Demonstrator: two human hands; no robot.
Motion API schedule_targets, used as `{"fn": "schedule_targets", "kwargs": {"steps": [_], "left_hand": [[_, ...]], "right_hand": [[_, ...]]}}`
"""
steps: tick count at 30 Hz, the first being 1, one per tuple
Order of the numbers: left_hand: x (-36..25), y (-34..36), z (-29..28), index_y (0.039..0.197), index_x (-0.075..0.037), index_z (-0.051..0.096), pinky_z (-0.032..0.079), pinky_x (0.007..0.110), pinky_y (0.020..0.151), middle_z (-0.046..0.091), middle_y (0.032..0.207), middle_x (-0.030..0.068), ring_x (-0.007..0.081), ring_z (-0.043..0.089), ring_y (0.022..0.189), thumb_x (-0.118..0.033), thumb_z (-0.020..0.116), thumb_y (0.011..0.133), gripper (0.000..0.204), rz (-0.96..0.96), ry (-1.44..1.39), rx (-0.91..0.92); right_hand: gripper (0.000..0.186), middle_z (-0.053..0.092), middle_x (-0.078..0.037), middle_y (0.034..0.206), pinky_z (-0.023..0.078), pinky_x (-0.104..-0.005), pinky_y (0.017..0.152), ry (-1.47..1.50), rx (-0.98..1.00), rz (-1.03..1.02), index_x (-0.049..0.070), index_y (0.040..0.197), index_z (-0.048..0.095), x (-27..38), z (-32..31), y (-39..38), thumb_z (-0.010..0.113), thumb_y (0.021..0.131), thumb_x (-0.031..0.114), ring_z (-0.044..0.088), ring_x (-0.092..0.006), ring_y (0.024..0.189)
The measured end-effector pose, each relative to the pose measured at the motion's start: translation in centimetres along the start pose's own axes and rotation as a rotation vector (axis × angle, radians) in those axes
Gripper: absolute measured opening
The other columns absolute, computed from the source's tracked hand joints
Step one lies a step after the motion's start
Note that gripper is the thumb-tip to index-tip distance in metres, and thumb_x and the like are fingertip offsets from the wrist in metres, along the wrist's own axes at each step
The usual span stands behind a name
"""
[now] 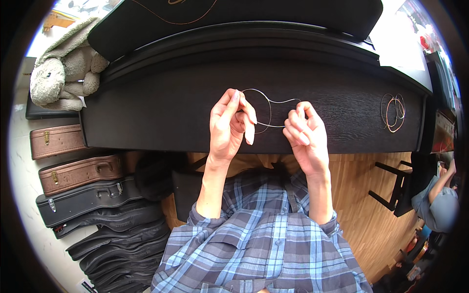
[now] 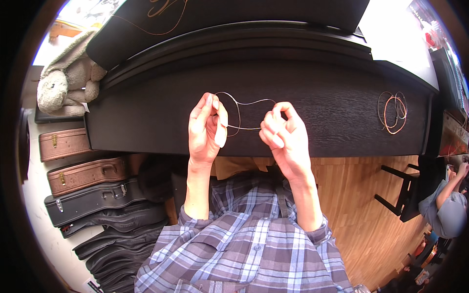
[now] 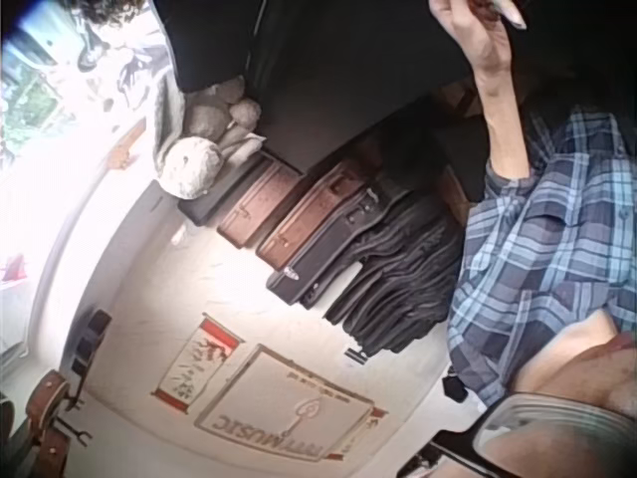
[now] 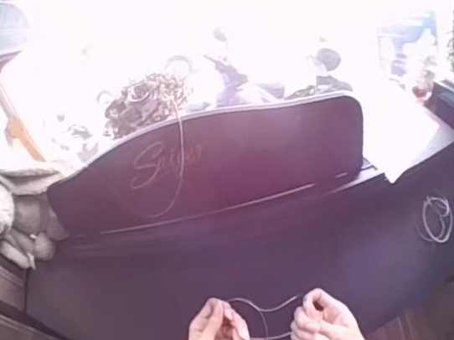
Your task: The person manipulates a thin metal wire with both hands, bending and twisting it into a looped shape. The person repeatedly adjusts the loop size and tightens the wire by hand.
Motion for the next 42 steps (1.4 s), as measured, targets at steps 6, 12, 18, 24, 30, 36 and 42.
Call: {"fn": "schedule_targets", "kwargs": {"steps": [6, 12, 18, 24, 30, 36, 42], "left_hand": [[0.2, -0.3, 0.4, 0.1, -0.003, 0.049, 0.052, 0.022, 0.04, 0.066, 0.074, 0.013, 0.016, 0.065, 0.049, -0.021, 0.037, 0.113, 0.025, -0.027, 0.102, 0.07], [0.1, -0.3, 0.6, 0.098, -0.004, 0.044, 0.062, 0.028, 0.051, 0.07, 0.078, 0.0202, 0.0236, 0.073, 0.061, -0.024, 0.034, 0.113, 0.027, -0.026, 0.132, 0.101], [0.1, -0.1, 0.5, 0.098, -0.006, 0.045, 0.065, 0.031, 0.06, 0.071, 0.08, 0.0198, 0.0256, 0.076, 0.068, -0.026, 0.033, 0.113, 0.028, 0.018, 0.15, 0.092], [-0.1, -0.1, 0.1, 0.099, -0.006, 0.047, 0.066, 0.029, 0.065, 0.072, 0.087, 0.0187, 0.0246, 0.077, 0.076, -0.027, 0.034, 0.113, 0.029, 0.054, 0.084, 0.037], [-0.1, 0.1, -0.4, 0.1, -0.006, 0.049, 0.066, 0.03, 0.069, 0.072, 0.091, 0.0204, 0.0259, 0.077, 0.081, -0.027, 0.036, 0.113, 0.028, 0.079, 0.03, 0.015], [0.0, 0.1, -0.3, 0.1, -0.005, 0.049, 0.067, 0.033, 0.071, 0.072, 0.093, 0.0236, 0.0306, 0.077, 0.085, -0.026, 0.036, 0.113, 0.027, 0.082, 0.066, 0.023], [0.4, -0.1, 0.1, 0.1, -0.004, 0.047, 0.065, 0.039, 0.079, 0.072, 0.1, 0.0287, 0.0369, 0.075, 0.093, -0.023, 0.039, 0.112, 0.024, 0.109, 0.207, -0.008]], "right_hand": [[0.02, 0.066, -0.009, 0.083, 0.037, -0.0175, 0.052, -0.27, -0.142, 0.017, 0.008, 0.118, 0.04, -2.1, 1.3, 0.2, 0.056, 0.106, 0.012, 0.045, -0.0036, 0.051], [0.023, 0.072, -0.013, 0.088, 0.041, -0.0192, 0.046, -0.472, -0.142, -0.087, 0.009, 0.098, 0.04, -1.6, 1.4, 0.5, 0.063, 0.103, 0.012, 0.059, -0.0079, 0.052], [0.022, 0.075, -0.017, 0.096, 0.048, -0.0204, 0.05, -0.562, -0.122, -0.076, 0.007, 0.096, 0.043, -1.1, 1.3, 0.1, 0.064, 0.101, 0.007, 0.061, -0.0081, 0.054], [0.016, 0.074, -0.014, 0.109, 0.053, -0.0214, 0.069, -0.826, -0.061, -0.101, 0.005, 0.095, 0.052, -1.2, 1.7, -0.5, 0.068, 0.097, 0.003, 0.069, -0.0106, 0.08], [0.022, 0.063, -0.011, 0.117, 0.056, -0.0231, 0.075, -0.871, 0.014, -0.229, 0.001, 0.101, 0.064, -1.0, 1.7, -1.3, 0.077, 0.085, -0.005, 0.068, -0.0132, 0.095], [0.032, 0.054, -0.004, 0.093, 0.044, -0.0199, 0.056, -0.802, -0.156, -0.636, 0.002, 0.104, 0.063, -0.1, 2.3, -2.7, 0.085, 0.08, -0.002, 0.051, -0.0044, 0.062], [0.035, 0.06, 0.0, 0.058, 0.04, -0.0203, 0.046, -1.428, -0.107, -0.441, 0.006, 0.121, 0.066, -2.2, 4.9, -1.4, 0.079, 0.088, 0.007, 0.051, -0.0037, 0.046]]}}
Point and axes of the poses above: each hand's wrist, its own y-axis towards the middle knuckle, its own z-axis out of the palm, x = y × z, the point moved 4 cm from there along y, towards the middle knuckle
